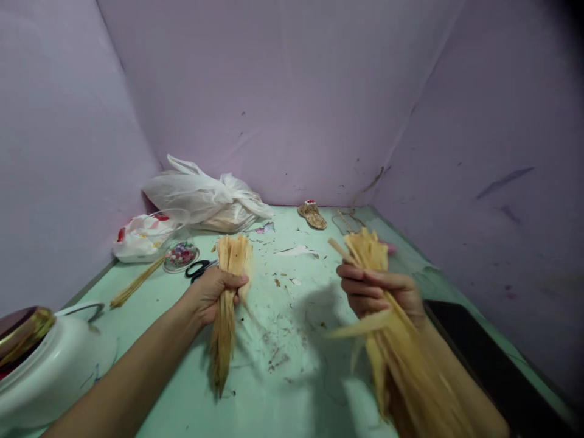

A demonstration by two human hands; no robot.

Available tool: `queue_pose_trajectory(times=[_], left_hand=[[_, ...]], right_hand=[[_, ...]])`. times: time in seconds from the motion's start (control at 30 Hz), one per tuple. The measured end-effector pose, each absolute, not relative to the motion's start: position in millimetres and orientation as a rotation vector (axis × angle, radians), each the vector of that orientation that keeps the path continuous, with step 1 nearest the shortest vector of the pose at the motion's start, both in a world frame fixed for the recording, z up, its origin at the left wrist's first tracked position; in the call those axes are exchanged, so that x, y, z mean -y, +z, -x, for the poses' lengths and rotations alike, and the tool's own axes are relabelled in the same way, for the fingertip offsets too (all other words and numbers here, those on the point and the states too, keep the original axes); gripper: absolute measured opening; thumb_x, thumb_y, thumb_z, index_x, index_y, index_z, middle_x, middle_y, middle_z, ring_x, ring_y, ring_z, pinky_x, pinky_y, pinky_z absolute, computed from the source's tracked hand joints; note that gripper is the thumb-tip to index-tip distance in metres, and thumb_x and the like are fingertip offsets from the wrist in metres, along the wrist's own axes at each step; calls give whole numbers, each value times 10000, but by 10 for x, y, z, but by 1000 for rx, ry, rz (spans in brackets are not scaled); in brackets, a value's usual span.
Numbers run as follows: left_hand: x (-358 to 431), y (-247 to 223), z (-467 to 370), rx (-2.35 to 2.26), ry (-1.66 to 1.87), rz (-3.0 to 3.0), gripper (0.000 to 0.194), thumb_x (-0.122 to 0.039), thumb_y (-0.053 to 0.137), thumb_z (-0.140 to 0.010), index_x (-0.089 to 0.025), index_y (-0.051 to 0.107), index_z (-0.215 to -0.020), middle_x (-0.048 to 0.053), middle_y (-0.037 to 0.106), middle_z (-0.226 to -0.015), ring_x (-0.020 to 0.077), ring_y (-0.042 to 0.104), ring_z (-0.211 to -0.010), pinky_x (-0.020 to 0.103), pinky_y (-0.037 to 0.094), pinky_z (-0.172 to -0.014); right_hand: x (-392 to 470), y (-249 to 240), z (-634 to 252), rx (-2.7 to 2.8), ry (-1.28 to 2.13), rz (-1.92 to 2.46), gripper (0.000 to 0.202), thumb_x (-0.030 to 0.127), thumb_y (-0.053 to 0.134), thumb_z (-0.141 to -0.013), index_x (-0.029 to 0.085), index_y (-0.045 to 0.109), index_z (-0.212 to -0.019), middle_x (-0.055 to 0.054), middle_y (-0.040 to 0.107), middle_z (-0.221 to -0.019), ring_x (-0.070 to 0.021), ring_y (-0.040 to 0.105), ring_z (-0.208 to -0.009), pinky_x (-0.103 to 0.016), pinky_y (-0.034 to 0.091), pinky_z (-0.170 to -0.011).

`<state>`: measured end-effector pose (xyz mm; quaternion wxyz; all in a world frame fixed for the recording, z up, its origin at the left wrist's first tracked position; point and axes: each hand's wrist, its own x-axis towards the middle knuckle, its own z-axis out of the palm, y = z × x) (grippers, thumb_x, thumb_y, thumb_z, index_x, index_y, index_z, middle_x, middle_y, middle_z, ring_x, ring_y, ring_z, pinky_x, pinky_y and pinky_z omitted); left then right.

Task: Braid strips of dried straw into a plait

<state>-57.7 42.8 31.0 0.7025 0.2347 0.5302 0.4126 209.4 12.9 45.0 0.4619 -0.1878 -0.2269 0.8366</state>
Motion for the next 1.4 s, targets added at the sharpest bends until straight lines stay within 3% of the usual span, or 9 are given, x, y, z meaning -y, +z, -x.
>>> queue_pose_trajectory(times=[0.1,0.2,0.37,0.5,0.63,0.87,1.1,1.4], left_hand=[[-410,314,572,-1167,903,-542,120,31,559,-579,-79,571,-627,50,582,-434,167,551,-358,273,485,-372],[-333,293,490,-1134,873,-568,89,-1,591,-585,-78,557,-557,19,514,-361,108,464,-282,198,401,-310],[-130,265,283,-996,770,-676,121,-80,674,-542,-50,616,-643,61,595,-487,77,469,-334,161,363,-331],[-11,202,158,-910,771,-735,268,-102,690,-489,-55,649,-750,49,607,-555,81,487,-404,159,351,-360],[21,84,103,-981,821,-816,239,-106,692,-450,-74,636,-680,5,554,-501,67,437,-388,172,341,-361],[48,132,67,-1058,844,-828,144,-114,674,-456,-92,569,-553,-3,522,-435,56,405,-342,170,306,-340],[58,163,72,-1077,839,-822,150,-141,673,-463,-113,530,-495,-18,477,-382,68,405,-311,177,296,-315],[108,135,-25,-1198,933,-874,87,-94,605,-452,-117,539,-506,-31,482,-390,67,399,-350,184,327,-357]], right_hand=[[-110,530,-2158,623,2017,392,244,111,666,-577,154,559,-793,82,477,-611,19,344,-386,-19,229,-280],[-87,455,-2010,567,1975,563,430,134,707,-544,150,581,-955,87,460,-573,3,371,-415,-40,302,-333],[7,130,-1509,552,1871,1021,249,93,741,-490,135,583,-678,65,500,-442,-38,438,-361,-132,370,-356],[101,36,-1304,668,1972,906,336,159,748,-498,91,619,-801,-58,659,-628,-158,614,-517,-258,496,-513],[137,50,-1283,703,1970,878,366,208,726,-537,80,620,-863,-100,680,-660,-245,653,-592,-397,519,-618],[137,100,-1290,714,1996,872,294,165,708,-524,78,638,-796,-102,681,-627,-236,651,-574,-377,522,-606],[155,129,-1277,892,1914,870,241,189,699,-590,87,647,-802,-77,666,-572,-214,637,-549,-336,517,-566],[139,25,-1191,853,1694,1142,220,120,695,-508,131,634,-720,-15,640,-553,-173,597,-484,-308,507,-518]])
